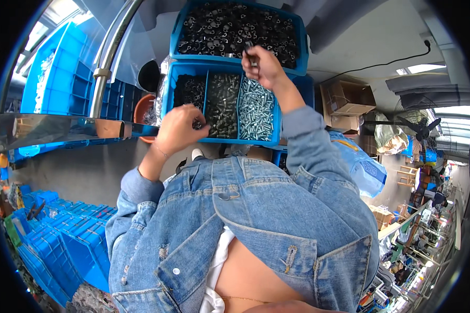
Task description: Sorting small black industrial components between plastic bins at a workstation.
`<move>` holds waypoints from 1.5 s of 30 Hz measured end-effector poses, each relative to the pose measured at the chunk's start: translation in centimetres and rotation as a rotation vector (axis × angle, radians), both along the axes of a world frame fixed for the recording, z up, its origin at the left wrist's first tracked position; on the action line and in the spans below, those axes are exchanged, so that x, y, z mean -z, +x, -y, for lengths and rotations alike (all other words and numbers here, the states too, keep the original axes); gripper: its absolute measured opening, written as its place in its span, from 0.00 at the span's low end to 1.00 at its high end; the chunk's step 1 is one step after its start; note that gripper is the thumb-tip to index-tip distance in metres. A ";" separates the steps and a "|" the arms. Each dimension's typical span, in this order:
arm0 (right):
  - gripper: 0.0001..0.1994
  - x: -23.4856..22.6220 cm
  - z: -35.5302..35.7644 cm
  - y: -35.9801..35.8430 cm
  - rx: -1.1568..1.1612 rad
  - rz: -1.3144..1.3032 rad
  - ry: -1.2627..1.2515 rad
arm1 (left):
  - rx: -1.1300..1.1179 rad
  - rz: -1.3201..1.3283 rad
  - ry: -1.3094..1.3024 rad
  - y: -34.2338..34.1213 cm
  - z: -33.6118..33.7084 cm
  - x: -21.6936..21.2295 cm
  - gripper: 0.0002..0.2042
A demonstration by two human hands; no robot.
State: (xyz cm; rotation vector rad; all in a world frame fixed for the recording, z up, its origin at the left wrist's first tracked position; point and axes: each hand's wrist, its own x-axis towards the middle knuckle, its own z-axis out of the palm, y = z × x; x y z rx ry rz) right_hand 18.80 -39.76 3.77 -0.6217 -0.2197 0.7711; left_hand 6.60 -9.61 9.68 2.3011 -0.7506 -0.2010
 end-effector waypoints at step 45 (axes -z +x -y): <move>0.19 -6.9 -8.7 -2.5 0.701 0.665 -0.911 | -0.215 0.380 -0.213 -5.1 -7.9 7.6 0.26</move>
